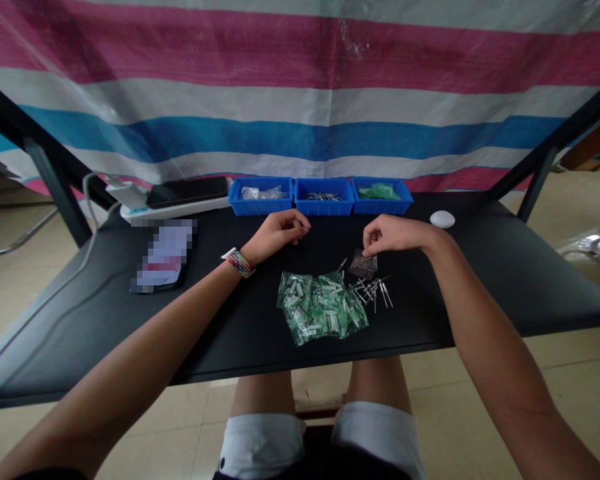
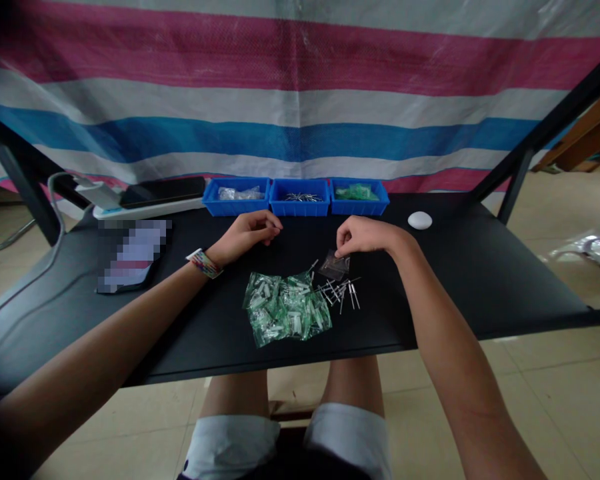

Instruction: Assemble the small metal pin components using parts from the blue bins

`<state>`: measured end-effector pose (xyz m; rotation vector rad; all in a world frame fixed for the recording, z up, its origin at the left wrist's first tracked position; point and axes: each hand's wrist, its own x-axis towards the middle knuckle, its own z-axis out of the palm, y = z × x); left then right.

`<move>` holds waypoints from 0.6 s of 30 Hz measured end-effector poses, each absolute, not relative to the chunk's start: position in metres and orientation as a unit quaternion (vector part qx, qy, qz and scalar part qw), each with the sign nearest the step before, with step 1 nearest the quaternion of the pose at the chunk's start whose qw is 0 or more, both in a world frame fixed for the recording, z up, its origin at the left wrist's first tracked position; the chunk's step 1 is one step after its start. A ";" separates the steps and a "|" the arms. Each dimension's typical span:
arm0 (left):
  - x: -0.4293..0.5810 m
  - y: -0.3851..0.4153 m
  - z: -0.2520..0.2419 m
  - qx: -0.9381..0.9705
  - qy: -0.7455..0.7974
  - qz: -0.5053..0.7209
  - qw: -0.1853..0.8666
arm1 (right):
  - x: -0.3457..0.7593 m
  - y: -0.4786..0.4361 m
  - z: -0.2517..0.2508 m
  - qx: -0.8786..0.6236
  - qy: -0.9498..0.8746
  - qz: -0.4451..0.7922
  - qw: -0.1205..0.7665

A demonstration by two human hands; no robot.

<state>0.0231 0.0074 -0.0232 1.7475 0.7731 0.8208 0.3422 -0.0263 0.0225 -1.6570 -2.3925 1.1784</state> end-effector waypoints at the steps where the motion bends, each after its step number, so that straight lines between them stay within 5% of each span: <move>1: 0.023 0.007 -0.023 0.723 0.323 0.340 0.508 | 0.343 -0.025 0.022 -0.534 -0.760 0.370 0.010; 18: 0.024 0.005 -0.024 0.720 0.307 0.337 0.523 | 0.342 -0.023 0.014 -0.565 -0.763 0.309 0.060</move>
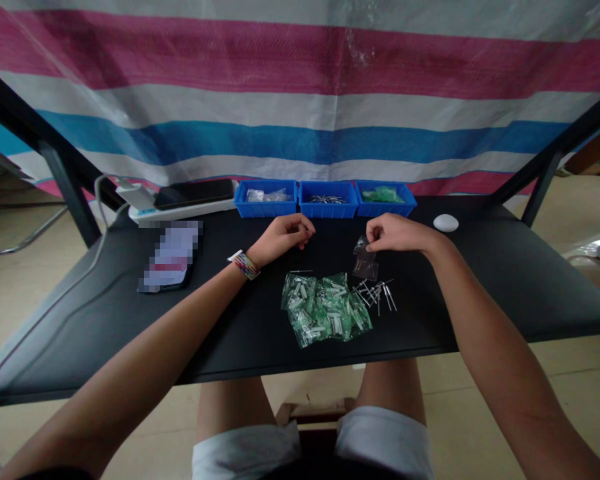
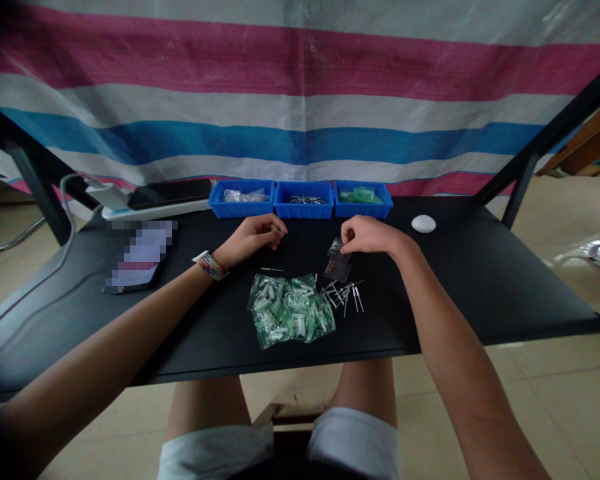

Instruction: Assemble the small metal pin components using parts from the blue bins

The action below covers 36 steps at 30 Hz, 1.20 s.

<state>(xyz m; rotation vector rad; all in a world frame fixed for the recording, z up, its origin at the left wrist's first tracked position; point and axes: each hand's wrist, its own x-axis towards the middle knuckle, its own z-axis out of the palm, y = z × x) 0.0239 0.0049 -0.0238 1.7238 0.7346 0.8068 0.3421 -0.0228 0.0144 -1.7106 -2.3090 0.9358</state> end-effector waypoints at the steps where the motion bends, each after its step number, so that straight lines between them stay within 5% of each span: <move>1: 0.024 0.005 -0.024 0.720 0.305 0.336 0.525 | 0.341 -0.023 0.014 -0.561 -0.761 0.316 0.081; 12: 0.026 0.000 -0.017 0.727 0.316 0.326 0.515 | 0.278 -0.033 -0.002 -0.467 -0.609 0.492 0.412; 36: 0.024 0.001 -0.019 0.733 0.327 0.320 0.504 | 0.250 -0.037 -0.019 -0.463 -0.606 0.429 0.485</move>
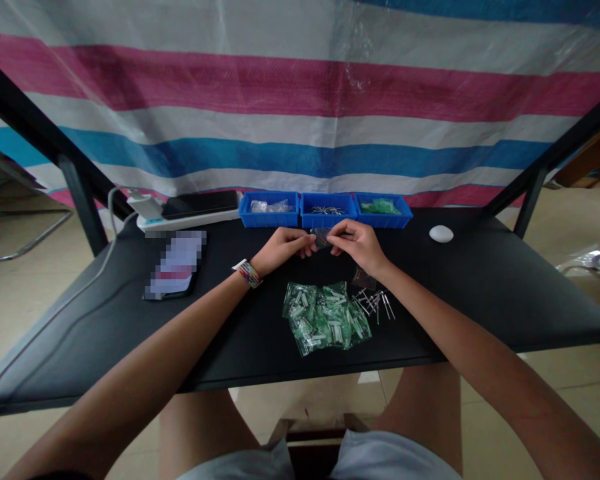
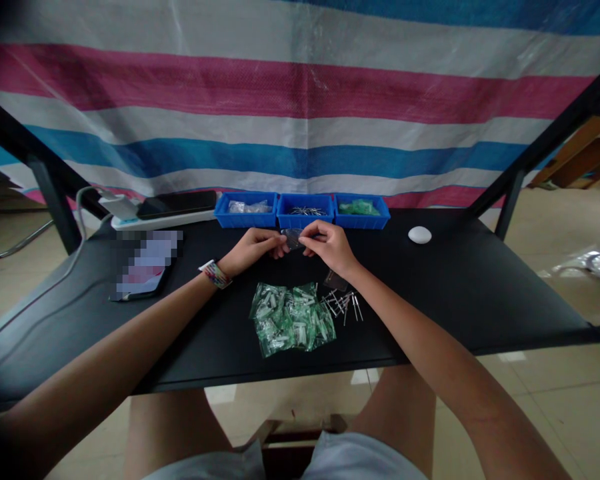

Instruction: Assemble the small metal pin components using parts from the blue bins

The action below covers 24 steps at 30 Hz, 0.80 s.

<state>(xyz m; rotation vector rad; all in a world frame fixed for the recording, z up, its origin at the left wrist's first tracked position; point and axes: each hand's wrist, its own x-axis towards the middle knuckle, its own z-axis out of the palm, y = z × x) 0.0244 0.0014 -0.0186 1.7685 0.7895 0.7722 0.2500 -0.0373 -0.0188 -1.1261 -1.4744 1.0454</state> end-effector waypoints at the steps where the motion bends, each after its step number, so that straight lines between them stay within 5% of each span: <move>1: 0.024 0.002 -0.019 0.730 0.333 0.320 0.504 | 0.250 -0.038 -0.018 -0.474 -0.616 0.407 0.480; 10: 0.021 0.005 -0.021 0.707 0.326 0.343 0.526 | 0.249 -0.047 -0.019 -0.468 -0.674 0.316 0.477; 24: 0.026 0.002 -0.022 0.730 0.296 0.362 0.498 | 0.250 -0.041 -0.019 -0.447 -0.635 0.401 0.486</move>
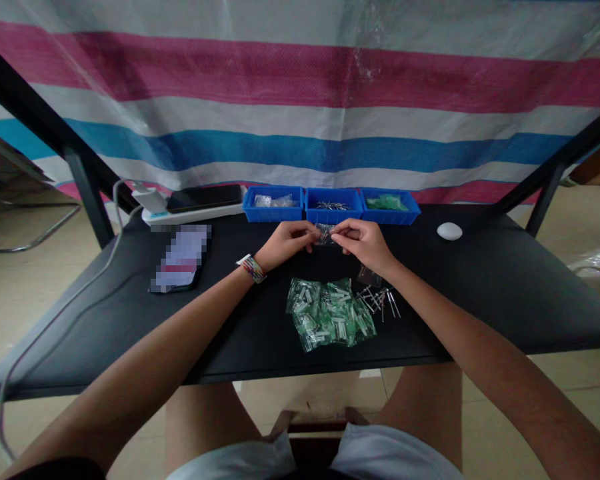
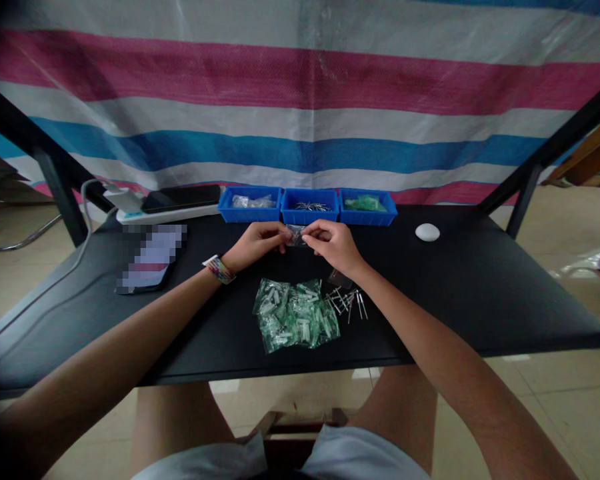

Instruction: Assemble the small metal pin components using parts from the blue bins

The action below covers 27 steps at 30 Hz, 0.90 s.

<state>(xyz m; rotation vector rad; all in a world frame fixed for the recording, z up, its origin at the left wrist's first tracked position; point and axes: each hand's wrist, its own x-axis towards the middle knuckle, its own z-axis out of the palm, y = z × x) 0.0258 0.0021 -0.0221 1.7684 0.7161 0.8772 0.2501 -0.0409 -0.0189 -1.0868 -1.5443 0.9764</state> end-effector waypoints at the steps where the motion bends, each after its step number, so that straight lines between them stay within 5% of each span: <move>1: 0.026 0.002 -0.022 0.727 0.300 0.363 0.499 | 0.249 -0.042 -0.019 -0.441 -0.638 0.388 0.498; 12: 0.024 0.006 -0.022 0.719 0.312 0.342 0.519 | 0.253 -0.050 -0.019 -0.418 -0.741 0.246 0.464; 22: 0.026 0.004 -0.023 0.711 0.329 0.365 0.504 | 0.255 -0.044 -0.017 -0.434 -0.646 0.407 0.478; 27: 0.027 0.002 -0.021 0.722 0.333 0.375 0.476 | 0.256 -0.041 -0.019 -0.429 -0.679 0.370 0.468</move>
